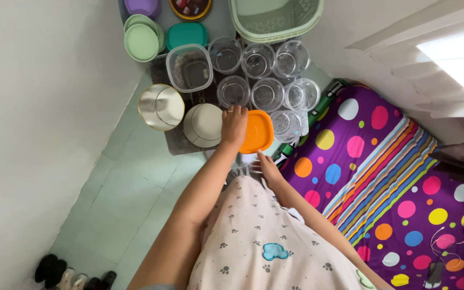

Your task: The person organizes various plastic containers and lids on a small table. They pick up containers, match lids, and stack them in a basket and tray. The person handles multiple containers with different colored lids and places them in an organized arrangement.

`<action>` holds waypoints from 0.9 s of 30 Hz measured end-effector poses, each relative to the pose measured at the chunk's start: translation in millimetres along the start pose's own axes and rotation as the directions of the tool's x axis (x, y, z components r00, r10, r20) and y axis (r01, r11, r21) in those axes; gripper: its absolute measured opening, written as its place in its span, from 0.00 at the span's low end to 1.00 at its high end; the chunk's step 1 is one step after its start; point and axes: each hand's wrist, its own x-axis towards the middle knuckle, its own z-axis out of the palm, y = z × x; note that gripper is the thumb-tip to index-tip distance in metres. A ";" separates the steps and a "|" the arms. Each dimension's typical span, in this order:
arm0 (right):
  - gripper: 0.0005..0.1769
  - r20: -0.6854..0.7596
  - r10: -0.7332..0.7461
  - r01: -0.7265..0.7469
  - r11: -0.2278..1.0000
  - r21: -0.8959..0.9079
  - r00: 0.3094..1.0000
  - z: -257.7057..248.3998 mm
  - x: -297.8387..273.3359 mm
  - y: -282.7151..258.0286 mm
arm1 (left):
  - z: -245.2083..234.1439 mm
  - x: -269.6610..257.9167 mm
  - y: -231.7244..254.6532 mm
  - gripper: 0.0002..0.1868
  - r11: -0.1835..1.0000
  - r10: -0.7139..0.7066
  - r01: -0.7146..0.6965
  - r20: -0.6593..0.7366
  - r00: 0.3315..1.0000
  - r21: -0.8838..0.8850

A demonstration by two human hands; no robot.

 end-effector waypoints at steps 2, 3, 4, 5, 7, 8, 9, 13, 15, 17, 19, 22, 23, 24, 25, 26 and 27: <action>0.18 0.160 0.052 -0.080 0.982 0.173 0.986 -0.2 10.5 3.8 | 0.7 1.0 0.5 0.08 1.000 0.022 -0.021 -0.016 1.000 0.022; 0.17 0.165 0.017 -0.047 0.983 0.179 0.986 0.5 12.8 5.5 | -1.2 0.5 -0.9 0.07 0.999 0.033 -0.032 -0.022 0.999 0.038; 0.16 0.170 -0.017 -0.015 0.983 0.185 0.985 0.9 14.6 6.4 | -4.4 -1.3 -1.8 0.07 0.999 0.037 -0.037 0.024 0.999 0.009; 0.16 0.167 -0.015 -0.016 0.983 0.185 0.986 -0.8 12.2 8.7 | -8.1 -6.1 -0.2 0.08 0.999 0.041 -0.040 0.073 0.996 -0.023; 0.17 0.160 -0.016 -0.013 0.983 0.181 0.987 -9.0 5.9 13.6 | -19.6 -15.4 3.4 0.08 0.993 0.059 -0.044 0.137 0.989 -0.108; 0.17 0.159 -0.014 -0.011 0.987 0.157 0.987 -13.7 2.0 15.2 | -27.8 -20.6 4.6 0.09 0.986 0.072 -0.047 0.152 0.986 -0.161; 0.16 0.159 -0.010 -0.011 0.992 0.129 0.987 -19.9 -3.6 16.8 | -36.9 -25.5 7.2 0.10 0.976 0.081 -0.044 0.166 0.983 -0.215; 0.19 0.074 -0.130 0.137 0.986 -0.098 0.989 -48.7 -36.5 -0.9 | -82.6 -37.2 13.5 0.19 0.843 0.067 0.029 0.158 0.985 -0.537; 0.23 0.079 -0.181 0.196 0.941 -0.275 0.980 -72.0 -51.4 -38.0 | -109.0 -42.6 8.8 0.27 0.600 0.108 0.106 0.211 0.972 -0.793; 0.18 0.088 -0.052 0.073 0.964 -0.257 0.995 -90.6 -64.4 -87.3 | -131.5 -38.8 1.4 0.21 0.561 0.222 -0.014 0.134 0.966 -0.827; 0.17 0.262 -0.004 0.016 0.999 -0.045 0.965 -95.9 -73.2 -140.4 | -149.4 -34.2 -0.9 0.20 0.559 0.287 -0.216 -0.058 0.956 -0.800; 0.17 0.399 0.113 -0.125 0.992 0.004 0.910 -86.1 -84.9 -208.7 | -170.1 -24.6 -4.1 0.24 0.541 0.308 -0.457 -0.339 0.889 -0.706; 0.18 0.447 0.110 -0.133 0.991 0.020 0.888 -79.0 -89.6 -225.1 | -175.2 -18.3 -5.4 0.23 0.489 0.292 -0.433 -0.326 0.899 -0.757; 0.19 0.493 0.106 -0.141 0.989 0.035 0.863 -71.1 -94.1 -238.8 | -180.3 -14.1 -7.3 0.22 0.434 0.278 -0.407 -0.311 0.909 -0.803; 0.20 0.541 0.102 -0.150 0.988 0.047 0.835 -62.8 -99.0 -249.6 | -185.5 -12.6 -10.0 0.23 0.415 0.246 -0.336 -0.251 0.936 -0.846; 0.20 0.523 0.098 -0.126 0.992 0.018 0.847 -55.1 -104.0 -257.8 | -190.1 -11.7 -12.8 0.24 0.391 0.217 -0.262 -0.188 0.958 -0.882; 0.21 0.504 0.100 -0.108 0.994 -0.012 0.858 -47.7 -109.3 -261.9 | -193.8 -14.4 -15.7 0.25 0.363 0.189 -0.180 -0.117 0.975 -0.914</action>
